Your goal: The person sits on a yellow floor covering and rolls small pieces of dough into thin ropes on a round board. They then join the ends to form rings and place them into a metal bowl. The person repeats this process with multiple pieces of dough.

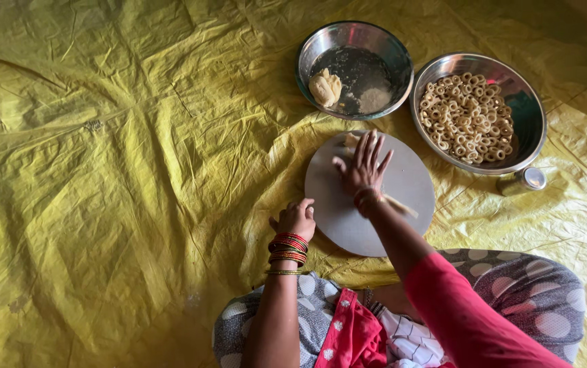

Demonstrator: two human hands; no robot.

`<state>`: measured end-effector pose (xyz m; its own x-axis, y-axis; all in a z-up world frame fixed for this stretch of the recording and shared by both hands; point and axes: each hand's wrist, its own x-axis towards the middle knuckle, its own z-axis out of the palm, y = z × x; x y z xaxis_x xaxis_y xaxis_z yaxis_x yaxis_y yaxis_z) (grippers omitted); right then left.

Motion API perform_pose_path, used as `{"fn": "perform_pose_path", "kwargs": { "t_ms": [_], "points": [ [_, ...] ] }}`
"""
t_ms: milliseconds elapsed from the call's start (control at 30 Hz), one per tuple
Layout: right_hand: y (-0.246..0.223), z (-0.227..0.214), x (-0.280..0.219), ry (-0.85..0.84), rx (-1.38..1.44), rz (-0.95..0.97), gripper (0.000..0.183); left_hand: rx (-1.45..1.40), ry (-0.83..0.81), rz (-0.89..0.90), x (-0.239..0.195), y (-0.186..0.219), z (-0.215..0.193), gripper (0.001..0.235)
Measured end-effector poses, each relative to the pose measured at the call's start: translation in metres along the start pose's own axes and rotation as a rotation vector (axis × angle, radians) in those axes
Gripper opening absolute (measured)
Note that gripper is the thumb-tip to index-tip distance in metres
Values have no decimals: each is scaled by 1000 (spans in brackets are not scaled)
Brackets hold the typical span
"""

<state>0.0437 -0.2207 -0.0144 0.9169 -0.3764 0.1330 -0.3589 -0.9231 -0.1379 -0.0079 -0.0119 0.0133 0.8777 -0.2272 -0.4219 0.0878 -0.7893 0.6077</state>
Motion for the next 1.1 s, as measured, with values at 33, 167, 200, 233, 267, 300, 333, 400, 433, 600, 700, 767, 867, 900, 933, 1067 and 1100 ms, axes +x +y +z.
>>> {"fn": "perform_pose_path", "kwargs": {
  "t_ms": [33,167,200,233,267,300,333,400,433,600,700,767,867,900,933,1067,1100],
  "points": [
    [1,-3,10,21,-9,12,104,-2,14,-2,0,0,0,32],
    [-8,-3,-21,42,51,2,102,-4,36,-9,4,-2,2,31],
    [-12,-1,-40,51,16,-47,103,-3,33,-9,5,-2,4,31],
    [-16,2,-64,57,-17,-97,105,0,37,-4,5,-3,5,32],
    [-21,5,-88,3,-30,-137,106,3,41,0,6,-4,7,32],
    [-24,7,-112,-54,-43,-173,108,8,42,5,5,-5,8,32],
    [-24,8,-129,-57,-20,-217,107,11,35,3,4,-6,9,32],
    [-25,7,-144,-57,26,-310,105,14,24,2,3,-6,9,33],
    [-24,6,-139,-56,35,-276,106,16,17,-6,3,-5,7,33],
    [-17,-2,-48,-56,-27,-105,101,2,5,-33,0,-3,0,33],
    [-15,-4,-25,-16,-95,-43,103,3,12,-28,0,-2,-3,32],
    [-18,-1,-41,-58,-58,-55,105,8,9,-40,1,-2,-4,31],
    [-26,7,-94,-75,-37,-169,106,33,23,-64,4,-3,-3,27],
    [-27,10,-116,-77,-35,-219,106,46,26,-74,3,-4,-2,26],
    [-25,11,-132,-68,2,-279,106,32,49,-84,3,-6,0,26],
    [-12,8,-139,-57,5,-377,101,-32,151,-102,10,-9,-1,24],
    [-6,6,-128,-66,-34,-372,101,-55,177,-108,10,-10,-1,24]
  ]
}}
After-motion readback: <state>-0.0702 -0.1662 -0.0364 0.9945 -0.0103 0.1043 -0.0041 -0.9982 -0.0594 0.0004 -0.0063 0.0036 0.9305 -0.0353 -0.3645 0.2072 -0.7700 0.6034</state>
